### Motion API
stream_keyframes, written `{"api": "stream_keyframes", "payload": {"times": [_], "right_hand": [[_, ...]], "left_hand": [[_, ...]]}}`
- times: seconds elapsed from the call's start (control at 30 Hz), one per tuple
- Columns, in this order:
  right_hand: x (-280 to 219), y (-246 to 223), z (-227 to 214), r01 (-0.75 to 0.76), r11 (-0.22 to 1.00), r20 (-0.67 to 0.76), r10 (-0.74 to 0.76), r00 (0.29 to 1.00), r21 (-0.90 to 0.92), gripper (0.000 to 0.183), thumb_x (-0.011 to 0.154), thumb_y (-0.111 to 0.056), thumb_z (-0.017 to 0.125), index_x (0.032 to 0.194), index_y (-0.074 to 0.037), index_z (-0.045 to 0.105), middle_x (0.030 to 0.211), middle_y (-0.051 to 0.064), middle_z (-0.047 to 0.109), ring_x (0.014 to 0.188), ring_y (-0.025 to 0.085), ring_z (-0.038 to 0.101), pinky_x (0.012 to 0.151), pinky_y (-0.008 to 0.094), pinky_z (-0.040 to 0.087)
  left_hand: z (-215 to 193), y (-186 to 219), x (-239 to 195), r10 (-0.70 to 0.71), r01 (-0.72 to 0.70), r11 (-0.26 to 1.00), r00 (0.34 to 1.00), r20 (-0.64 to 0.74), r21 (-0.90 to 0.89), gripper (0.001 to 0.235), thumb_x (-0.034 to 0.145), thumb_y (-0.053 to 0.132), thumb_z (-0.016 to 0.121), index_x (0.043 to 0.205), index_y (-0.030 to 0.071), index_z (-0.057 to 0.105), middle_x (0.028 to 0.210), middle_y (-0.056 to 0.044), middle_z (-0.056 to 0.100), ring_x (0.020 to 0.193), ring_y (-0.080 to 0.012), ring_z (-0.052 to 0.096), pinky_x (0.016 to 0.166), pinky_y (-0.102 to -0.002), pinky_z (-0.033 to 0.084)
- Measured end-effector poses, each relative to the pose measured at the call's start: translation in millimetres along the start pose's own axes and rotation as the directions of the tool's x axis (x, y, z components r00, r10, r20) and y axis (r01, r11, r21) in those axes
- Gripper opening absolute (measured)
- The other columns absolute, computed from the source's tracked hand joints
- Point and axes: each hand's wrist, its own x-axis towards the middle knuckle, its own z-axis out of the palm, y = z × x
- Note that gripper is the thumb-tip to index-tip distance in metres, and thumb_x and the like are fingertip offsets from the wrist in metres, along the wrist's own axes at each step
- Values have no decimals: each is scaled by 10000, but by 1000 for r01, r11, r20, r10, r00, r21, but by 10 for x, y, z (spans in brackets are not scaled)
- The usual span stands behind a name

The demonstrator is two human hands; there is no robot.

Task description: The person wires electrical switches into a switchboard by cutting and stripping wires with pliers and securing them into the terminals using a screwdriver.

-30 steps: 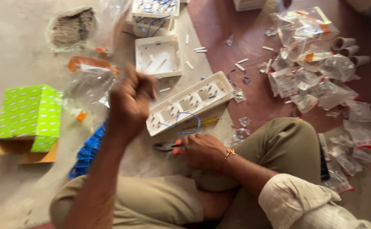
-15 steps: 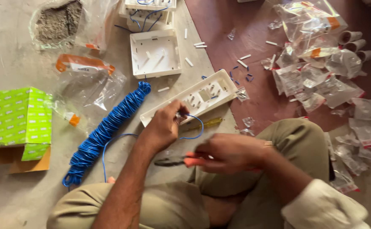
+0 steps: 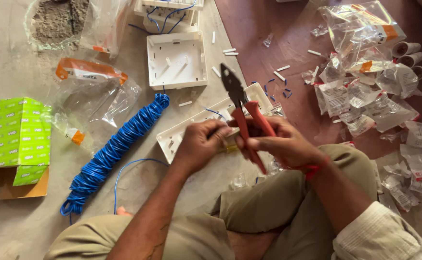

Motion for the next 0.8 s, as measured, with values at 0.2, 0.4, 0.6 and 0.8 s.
{"api": "stream_keyframes", "payload": {"times": [0.2,0.4,0.6,0.8], "right_hand": [[183,84,-72,-102,854,-298,-64,953,-510,393,996,-177,657,1339,15,657,933,41,733,848,73,653,760,278,559],[172,94,-8,-345,855,-347,212,914,-387,215,970,-114,613,1115,36,667,707,70,600,529,143,570,487,326,487],[166,138,57,-273,873,-219,197,956,-405,211,979,-142,577,1153,-28,613,804,-14,655,734,68,686,610,275,557],[144,247,2,38,618,-123,-216,969,-785,352,981,-142,619,1300,6,637,982,-16,734,891,80,691,783,299,560]], "left_hand": [[-219,190,19,-85,132,956,979,-185,262,322,947,134,605,1244,82,719,612,-124,629,559,-123,566,561,-330,478],[-415,311,24,215,-95,844,962,-169,528,298,958,168,585,1213,133,737,715,-168,695,659,-270,705,620,-397,515],[-470,456,6,-58,125,830,989,-138,544,325,941,208,586,1223,176,743,696,-202,683,609,-296,696,601,-420,505],[-549,363,-9,34,-2,850,998,-51,527,330,885,167,610,1175,127,760,819,-153,749,663,-238,731,617,-378,543]]}}
